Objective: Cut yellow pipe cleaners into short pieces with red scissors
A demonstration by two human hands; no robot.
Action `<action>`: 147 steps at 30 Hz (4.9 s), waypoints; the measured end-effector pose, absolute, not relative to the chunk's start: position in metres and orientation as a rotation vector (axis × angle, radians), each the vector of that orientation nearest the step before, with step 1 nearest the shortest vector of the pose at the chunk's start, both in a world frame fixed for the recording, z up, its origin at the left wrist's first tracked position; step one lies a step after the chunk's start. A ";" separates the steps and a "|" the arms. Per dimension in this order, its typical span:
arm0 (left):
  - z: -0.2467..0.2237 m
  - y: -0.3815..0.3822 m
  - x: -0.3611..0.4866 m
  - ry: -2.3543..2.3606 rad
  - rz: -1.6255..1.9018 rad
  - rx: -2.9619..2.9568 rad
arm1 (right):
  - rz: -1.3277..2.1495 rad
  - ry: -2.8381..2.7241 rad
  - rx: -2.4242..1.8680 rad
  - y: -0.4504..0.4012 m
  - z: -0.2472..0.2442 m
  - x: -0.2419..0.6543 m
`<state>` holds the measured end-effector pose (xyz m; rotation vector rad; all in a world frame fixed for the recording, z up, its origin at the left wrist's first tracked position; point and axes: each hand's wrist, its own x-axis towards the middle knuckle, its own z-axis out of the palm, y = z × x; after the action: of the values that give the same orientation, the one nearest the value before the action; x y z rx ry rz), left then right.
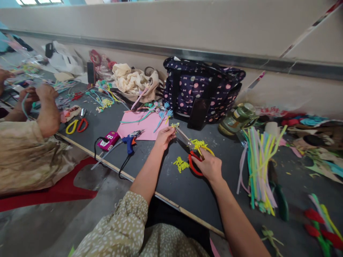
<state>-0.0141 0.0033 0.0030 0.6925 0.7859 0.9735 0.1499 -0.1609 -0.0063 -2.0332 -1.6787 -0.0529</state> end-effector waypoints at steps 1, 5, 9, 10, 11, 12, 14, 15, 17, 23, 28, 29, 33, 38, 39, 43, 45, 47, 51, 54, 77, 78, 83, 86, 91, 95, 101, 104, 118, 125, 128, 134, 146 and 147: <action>0.002 0.004 -0.014 0.790 0.972 0.706 | -0.050 -1.687 -2.031 -0.161 -0.007 0.150; 0.000 0.004 -0.015 0.803 0.984 0.778 | -0.053 -1.711 -2.030 -0.161 -0.007 0.150; 0.001 0.002 -0.014 0.803 0.982 0.869 | -0.065 -1.701 -2.023 -0.160 -0.009 0.151; 0.002 0.001 -0.014 0.804 0.980 0.892 | -0.066 -1.702 -2.022 -0.160 -0.010 0.152; 0.002 0.001 -0.014 0.805 0.978 0.912 | -0.067 -1.704 -2.022 -0.160 -0.010 0.152; 0.002 0.001 -0.014 0.805 0.977 0.930 | -0.069 -1.708 -2.023 -0.160 -0.011 0.152; 0.001 0.001 -0.013 0.808 0.973 0.958 | -0.076 -1.713 -2.029 -0.160 -0.011 0.153; 0.000 0.001 -0.013 0.809 0.968 0.967 | -0.081 -1.714 -2.032 -0.160 -0.012 0.153; -0.002 0.001 -0.013 0.809 0.956 0.979 | -0.089 -1.714 -2.034 -0.160 -0.011 0.153; -0.002 0.001 -0.013 0.802 0.930 0.967 | -0.110 -1.733 -2.031 -0.161 -0.010 0.154; -0.001 0.002 -0.014 0.806 0.926 0.982 | -0.117 -1.748 -2.023 -0.161 -0.010 0.154; -0.001 0.002 -0.014 0.807 0.925 0.994 | -0.117 -1.747 -2.018 -0.161 -0.010 0.154; 0.001 0.002 -0.017 0.811 0.913 1.049 | -0.108 -1.756 -2.008 -0.161 -0.011 0.156; 0.003 0.002 -0.018 0.820 0.893 1.075 | -0.096 -1.773 -2.001 -0.161 -0.011 0.158; 0.003 0.002 -0.018 0.819 0.886 1.074 | -0.089 -1.776 -1.999 -0.161 -0.010 0.158; 0.002 0.003 -0.017 0.799 0.863 1.052 | -0.061 -1.774 -2.005 -0.162 -0.008 0.157; 0.001 0.003 -0.018 0.789 0.861 1.042 | -0.048 -1.766 -2.014 -0.162 -0.007 0.157; 0.000 0.003 -0.018 0.784 0.860 1.038 | -0.033 -1.759 -2.019 -0.162 -0.006 0.156; -0.001 0.003 -0.018 0.773 0.864 1.043 | 0.007 -1.746 -2.038 -0.163 -0.004 0.156; -0.002 0.003 -0.018 0.772 0.871 1.055 | 0.049 -1.754 -2.046 -0.163 -0.004 0.157; -0.001 0.004 -0.018 0.781 0.895 0.982 | 0.027 -1.662 -2.073 -0.161 0.001 0.155; 0.000 0.004 -0.018 0.772 0.899 0.979 | 0.050 -1.654 -2.063 -0.161 0.000 0.154; 0.003 0.002 -0.018 0.737 0.908 0.975 | 0.100 -1.632 -2.047 -0.161 -0.003 0.153; 0.003 0.001 -0.017 0.723 0.912 0.972 | 0.082 -1.662 -2.039 -0.161 -0.003 0.154; 0.000 0.003 -0.016 0.717 0.918 0.976 | 0.012 -1.713 -2.009 -0.161 -0.006 0.155; -0.004 0.003 -0.015 0.717 0.899 1.000 | -0.064 -1.722 -1.974 -0.161 -0.013 0.157; -0.001 0.002 -0.014 0.708 0.882 0.989 | -0.101 -1.745 -1.976 -0.162 -0.017 0.160; 0.000 0.001 -0.014 0.706 0.879 0.993 | -0.123 -1.743 -1.993 -0.162 -0.015 0.161; -0.003 0.002 -0.014 0.679 0.850 0.992 | -0.131 -1.740 -2.015 -0.162 -0.008 0.157; -0.002 -0.001 -0.013 0.673 0.838 0.973 | -0.110 -1.744 -2.015 -0.162 -0.010 0.157; -0.004 0.000 -0.013 0.667 0.841 0.977 | -0.102 -1.755 -2.026 -0.163 -0.011 0.158; -0.004 0.002 -0.014 0.704 0.845 1.011 | -0.117 -1.773 -2.072 -0.162 -0.011 0.158; -0.003 -0.002 -0.009 0.873 0.823 1.243 | 0.003 -1.466 -2.388 -0.158 0.004 0.159; -0.004 -0.004 -0.007 0.912 0.810 1.353 | 0.027 -1.438 -2.406 -0.158 0.003 0.161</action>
<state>-0.0073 -0.0040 -0.0037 1.3527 0.9115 0.8103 0.1610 -0.1575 0.0028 -2.4057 -1.4378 0.0269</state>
